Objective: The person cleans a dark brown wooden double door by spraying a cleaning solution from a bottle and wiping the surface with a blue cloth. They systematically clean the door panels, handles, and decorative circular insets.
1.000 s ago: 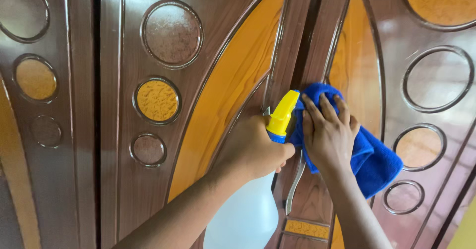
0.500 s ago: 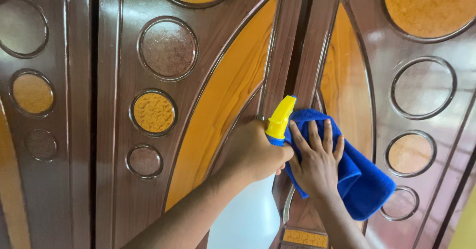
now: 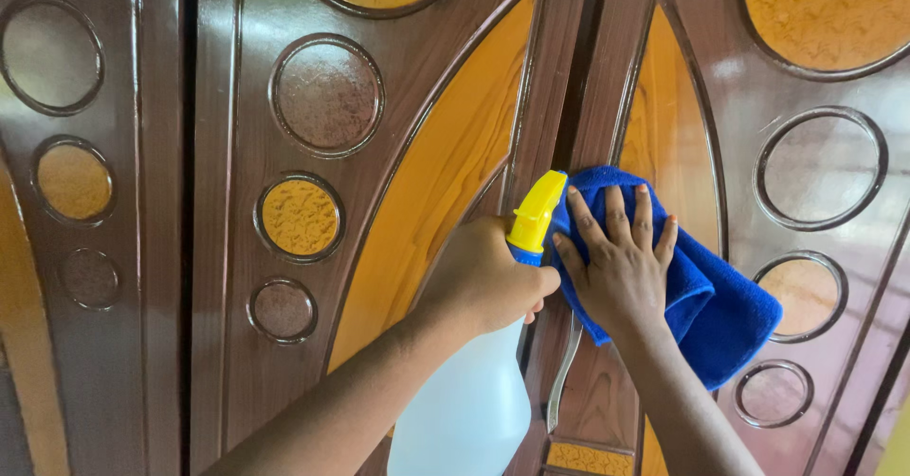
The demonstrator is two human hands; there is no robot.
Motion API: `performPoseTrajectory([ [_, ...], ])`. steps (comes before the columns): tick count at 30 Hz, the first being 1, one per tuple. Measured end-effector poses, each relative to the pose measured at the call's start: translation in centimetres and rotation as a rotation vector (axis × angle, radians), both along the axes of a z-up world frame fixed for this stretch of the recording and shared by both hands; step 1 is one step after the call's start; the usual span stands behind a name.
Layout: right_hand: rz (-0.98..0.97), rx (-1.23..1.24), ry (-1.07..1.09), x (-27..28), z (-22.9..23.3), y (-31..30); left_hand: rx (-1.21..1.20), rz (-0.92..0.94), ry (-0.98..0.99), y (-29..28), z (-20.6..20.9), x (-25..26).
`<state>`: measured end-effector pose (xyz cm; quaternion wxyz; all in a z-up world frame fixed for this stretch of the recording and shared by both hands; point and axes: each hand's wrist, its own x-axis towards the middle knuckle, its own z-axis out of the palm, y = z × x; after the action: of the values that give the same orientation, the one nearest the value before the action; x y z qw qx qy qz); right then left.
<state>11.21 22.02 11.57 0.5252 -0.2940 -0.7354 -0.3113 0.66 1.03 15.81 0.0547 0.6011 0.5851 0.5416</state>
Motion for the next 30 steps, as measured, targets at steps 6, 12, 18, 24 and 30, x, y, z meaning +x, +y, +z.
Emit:
performPoseTrajectory([
  [6,0.014,0.06,0.017,-0.1,2.1,0.2,-0.001,0.005,0.006,0.0,0.4,-0.1],
  [12,0.014,0.118,0.035,-0.1,5.3,0.5,0.038,-0.039,-0.022,0.3,1.3,-0.2],
  [18,0.026,0.134,0.028,0.0,8.4,1.1,0.048,-0.001,0.005,0.6,1.9,-0.4],
  [24,0.011,0.145,0.018,0.2,11.1,1.5,0.032,0.04,0.031,0.9,2.7,-0.3],
  [30,0.013,0.157,0.018,0.4,13.4,2.0,0.039,0.034,-0.004,0.8,3.6,0.6],
])
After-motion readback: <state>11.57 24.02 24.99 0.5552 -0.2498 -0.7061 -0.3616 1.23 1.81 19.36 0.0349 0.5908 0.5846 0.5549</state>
